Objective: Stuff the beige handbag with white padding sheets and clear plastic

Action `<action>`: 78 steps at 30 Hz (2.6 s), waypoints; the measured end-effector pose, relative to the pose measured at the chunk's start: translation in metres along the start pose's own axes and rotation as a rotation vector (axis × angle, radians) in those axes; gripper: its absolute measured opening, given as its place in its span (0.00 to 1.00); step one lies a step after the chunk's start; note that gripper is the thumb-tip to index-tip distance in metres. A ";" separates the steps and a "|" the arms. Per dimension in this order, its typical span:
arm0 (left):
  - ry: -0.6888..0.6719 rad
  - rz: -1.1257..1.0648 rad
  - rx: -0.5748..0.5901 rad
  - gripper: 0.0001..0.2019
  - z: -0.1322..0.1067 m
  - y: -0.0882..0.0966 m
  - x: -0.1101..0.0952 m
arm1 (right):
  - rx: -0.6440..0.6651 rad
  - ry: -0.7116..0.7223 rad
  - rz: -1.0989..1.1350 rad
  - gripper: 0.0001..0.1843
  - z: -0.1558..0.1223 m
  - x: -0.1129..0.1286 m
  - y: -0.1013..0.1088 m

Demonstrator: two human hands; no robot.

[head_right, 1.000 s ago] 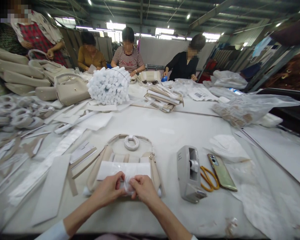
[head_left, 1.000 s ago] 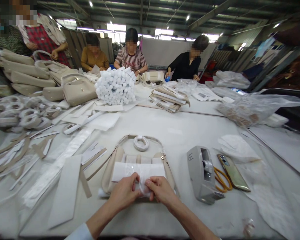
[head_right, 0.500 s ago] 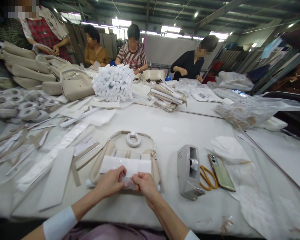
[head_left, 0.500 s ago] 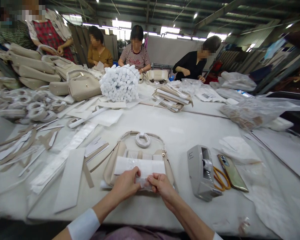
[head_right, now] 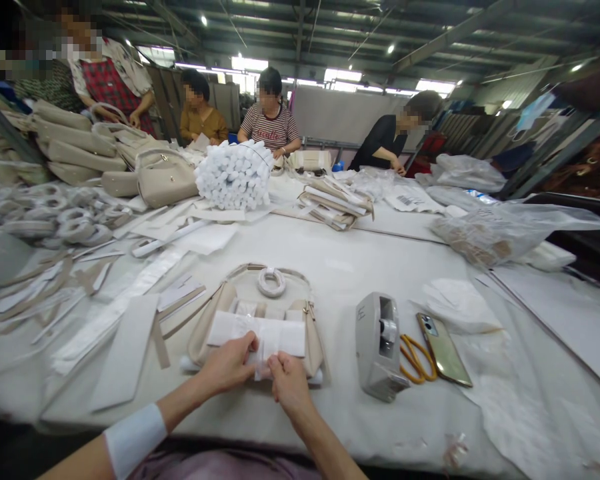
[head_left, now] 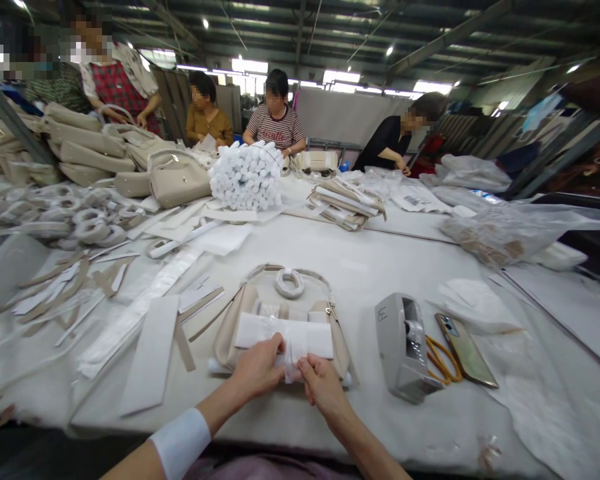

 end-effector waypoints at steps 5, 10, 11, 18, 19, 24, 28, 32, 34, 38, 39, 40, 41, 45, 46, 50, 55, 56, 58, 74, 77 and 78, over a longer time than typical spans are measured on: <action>0.025 0.006 0.002 0.11 0.002 0.001 0.001 | 0.034 -0.032 0.091 0.27 -0.001 -0.001 0.001; -0.035 -0.013 0.026 0.15 -0.003 0.004 -0.002 | 0.051 -0.013 0.155 0.26 -0.005 0.006 0.003; -0.054 -0.013 0.031 0.16 -0.005 0.004 -0.002 | 0.047 0.001 0.148 0.27 -0.006 0.006 0.003; -0.122 0.047 0.055 0.14 -0.008 -0.004 -0.002 | -0.044 0.063 -0.006 0.29 -0.011 -0.001 0.002; -0.126 0.050 0.059 0.13 -0.007 -0.005 -0.002 | -0.053 0.065 -0.016 0.29 -0.011 -0.001 0.002; -0.139 0.039 0.080 0.13 -0.002 -0.006 0.000 | -0.059 0.049 -0.024 0.27 -0.010 -0.001 0.003; -0.165 0.010 0.091 0.11 -0.002 -0.006 0.001 | -0.053 0.024 0.015 0.27 -0.007 -0.002 0.002; -0.202 -0.045 0.115 0.09 -0.002 0.000 0.001 | -0.054 0.002 0.077 0.27 -0.006 -0.006 0.002; -0.219 -0.076 0.138 0.07 -0.001 0.003 0.001 | -0.051 -0.005 0.096 0.28 -0.005 -0.009 0.002; -0.238 -0.108 0.154 0.01 0.004 0.004 -0.001 | -0.040 -0.029 0.113 0.31 -0.005 -0.011 0.003; -0.230 -0.108 0.143 0.01 0.005 0.003 -0.001 | -0.035 -0.033 0.113 0.31 -0.005 -0.011 0.003; -0.214 -0.105 0.126 0.02 0.006 0.002 -0.002 | -0.030 -0.035 0.114 0.31 -0.005 -0.011 0.003; -0.190 -0.100 0.104 0.03 0.006 0.000 -0.002 | -0.023 -0.035 0.116 0.31 -0.005 -0.011 0.003; -0.069 -0.081 0.006 0.05 0.005 -0.005 -0.004 | -0.009 -0.019 0.111 0.29 -0.003 -0.010 0.004; -0.047 -0.083 -0.007 0.04 0.004 -0.005 -0.004 | -0.011 -0.020 0.107 0.29 -0.003 -0.011 0.004; 0.002 -0.130 0.000 0.04 0.009 0.000 -0.004 | -0.010 -0.058 0.111 0.29 -0.001 -0.014 0.004; -0.021 -0.218 -0.022 0.06 0.014 0.004 -0.010 | -0.025 -0.074 0.131 0.28 -0.001 -0.014 0.004; -0.056 -0.246 -0.044 0.09 0.013 0.004 -0.013 | -0.026 -0.080 0.135 0.29 0.000 -0.014 0.004; -0.148 -0.322 -0.099 0.12 0.009 0.004 -0.020 | -0.023 -0.086 0.143 0.30 0.001 -0.014 0.004; -0.206 -0.573 -0.084 0.08 0.005 -0.002 -0.001 | -0.076 -0.160 0.271 0.29 -0.002 -0.004 0.006; -0.195 -0.604 -0.075 0.06 0.006 0.001 0.002 | -0.084 -0.170 0.319 0.28 -0.002 -0.002 0.006; -0.191 -0.599 -0.085 0.05 0.006 0.001 0.003 | -0.084 -0.175 0.335 0.28 -0.002 -0.002 0.006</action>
Point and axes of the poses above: each hand's wrist, its own z-axis towards the middle knuckle, its own y-axis out of the back of the hand, x = y × z, the point moved 5 cm from there along z, towards the middle knuckle, and after that the axes turned 2 degrees about y, right-handed, at the moved point
